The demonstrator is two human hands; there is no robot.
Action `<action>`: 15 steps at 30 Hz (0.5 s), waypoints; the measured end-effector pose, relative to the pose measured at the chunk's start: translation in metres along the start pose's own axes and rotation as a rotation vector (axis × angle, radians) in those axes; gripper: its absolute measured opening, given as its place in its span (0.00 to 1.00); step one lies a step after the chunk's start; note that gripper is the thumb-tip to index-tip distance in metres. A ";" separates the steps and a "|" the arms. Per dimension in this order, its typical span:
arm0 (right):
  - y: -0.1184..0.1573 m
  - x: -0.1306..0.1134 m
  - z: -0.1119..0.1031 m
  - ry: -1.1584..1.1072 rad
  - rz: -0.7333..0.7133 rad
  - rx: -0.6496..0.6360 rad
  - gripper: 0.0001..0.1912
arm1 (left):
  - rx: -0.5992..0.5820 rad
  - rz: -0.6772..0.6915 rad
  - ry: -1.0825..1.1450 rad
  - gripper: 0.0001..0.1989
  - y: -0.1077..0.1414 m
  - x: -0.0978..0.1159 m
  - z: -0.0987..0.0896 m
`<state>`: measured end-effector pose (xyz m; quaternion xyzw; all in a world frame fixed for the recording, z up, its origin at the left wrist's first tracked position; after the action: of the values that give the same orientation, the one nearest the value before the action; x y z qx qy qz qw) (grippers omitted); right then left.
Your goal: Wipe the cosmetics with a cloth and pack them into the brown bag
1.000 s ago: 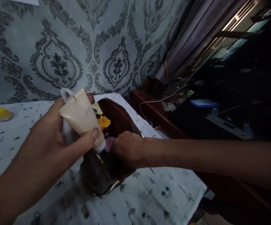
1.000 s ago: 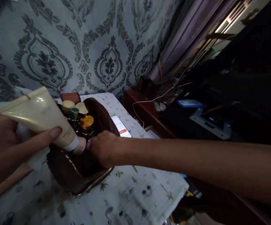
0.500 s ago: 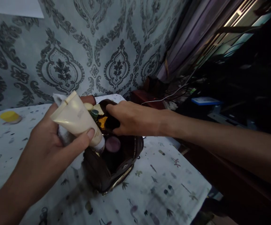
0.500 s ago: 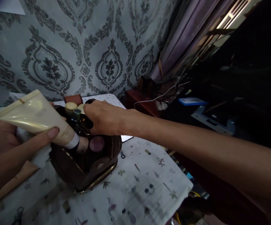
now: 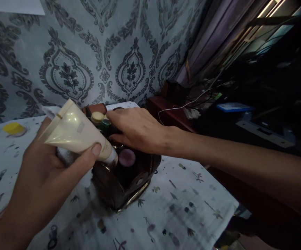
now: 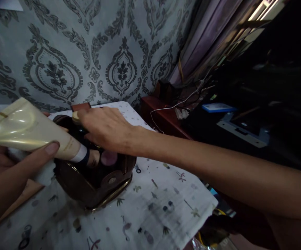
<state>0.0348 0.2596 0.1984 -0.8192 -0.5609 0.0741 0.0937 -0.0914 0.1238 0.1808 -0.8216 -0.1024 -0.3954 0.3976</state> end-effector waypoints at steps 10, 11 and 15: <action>-0.011 -0.011 0.042 -0.439 -0.165 -0.344 0.15 | 0.000 -0.001 -0.217 0.15 0.006 -0.009 -0.009; -0.010 -0.010 0.046 -0.437 -0.176 -0.341 0.15 | -0.021 -0.029 -0.205 0.14 0.005 -0.008 -0.009; -0.006 -0.014 0.056 -0.380 -0.184 -0.328 0.14 | -0.025 -0.104 -0.133 0.15 0.004 -0.003 -0.006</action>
<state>0.0115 0.2522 0.1457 -0.7405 -0.6450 0.1256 -0.1410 -0.0944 0.1170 0.1785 -0.8446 -0.1663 -0.3611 0.3586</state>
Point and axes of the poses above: each hand's wrist, its own y-axis away from the middle knuckle, its own z-axis out of the palm, x = y × z, the point moved 1 cm from there along -y, towards the middle knuckle, and after that the axes turned 9 degrees about x, right-handed, at the moved point
